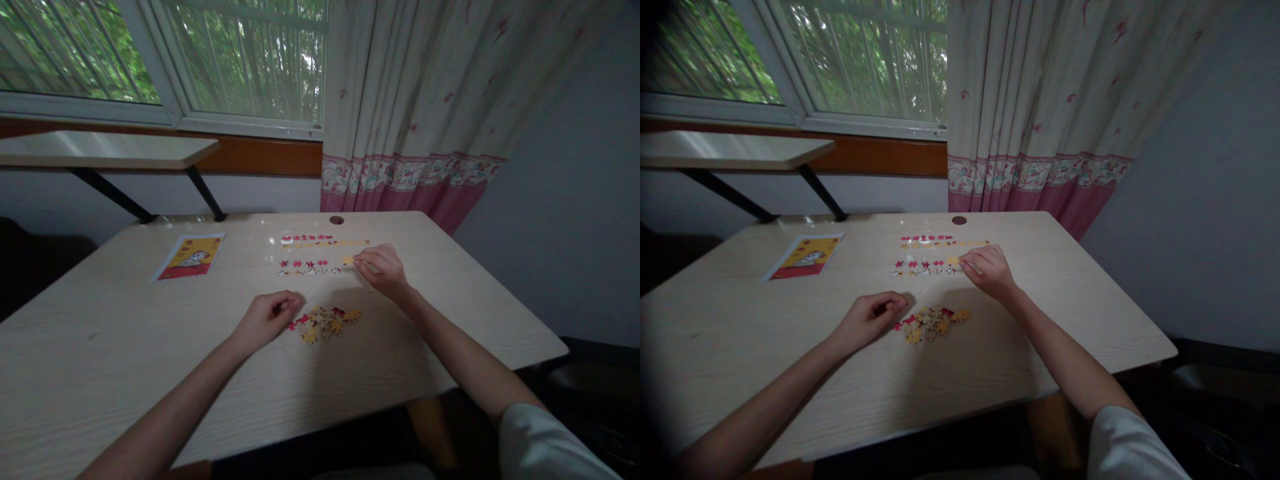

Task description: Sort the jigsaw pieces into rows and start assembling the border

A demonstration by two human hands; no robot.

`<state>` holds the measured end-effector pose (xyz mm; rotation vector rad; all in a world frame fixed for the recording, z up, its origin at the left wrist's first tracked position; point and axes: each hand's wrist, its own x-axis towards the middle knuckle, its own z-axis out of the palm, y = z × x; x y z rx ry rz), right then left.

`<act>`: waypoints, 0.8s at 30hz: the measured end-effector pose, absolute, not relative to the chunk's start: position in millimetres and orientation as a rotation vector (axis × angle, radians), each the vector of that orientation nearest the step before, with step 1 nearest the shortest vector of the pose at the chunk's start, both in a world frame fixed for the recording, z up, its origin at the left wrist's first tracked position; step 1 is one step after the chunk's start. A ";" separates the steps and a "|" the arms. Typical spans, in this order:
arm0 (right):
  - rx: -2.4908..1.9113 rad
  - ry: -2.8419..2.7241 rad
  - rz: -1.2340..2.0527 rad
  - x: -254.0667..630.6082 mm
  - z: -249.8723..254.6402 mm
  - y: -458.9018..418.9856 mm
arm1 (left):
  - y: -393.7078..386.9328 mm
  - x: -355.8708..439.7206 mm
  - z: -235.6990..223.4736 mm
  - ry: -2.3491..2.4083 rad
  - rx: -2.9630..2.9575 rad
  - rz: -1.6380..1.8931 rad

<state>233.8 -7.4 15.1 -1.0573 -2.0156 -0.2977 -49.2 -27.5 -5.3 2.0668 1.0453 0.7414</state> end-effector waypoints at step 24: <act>-1.458 -2.237 0.155 257.8 -16.6 21.5 | -24.2 -54.5 -8.7 1.103 2.123 0.744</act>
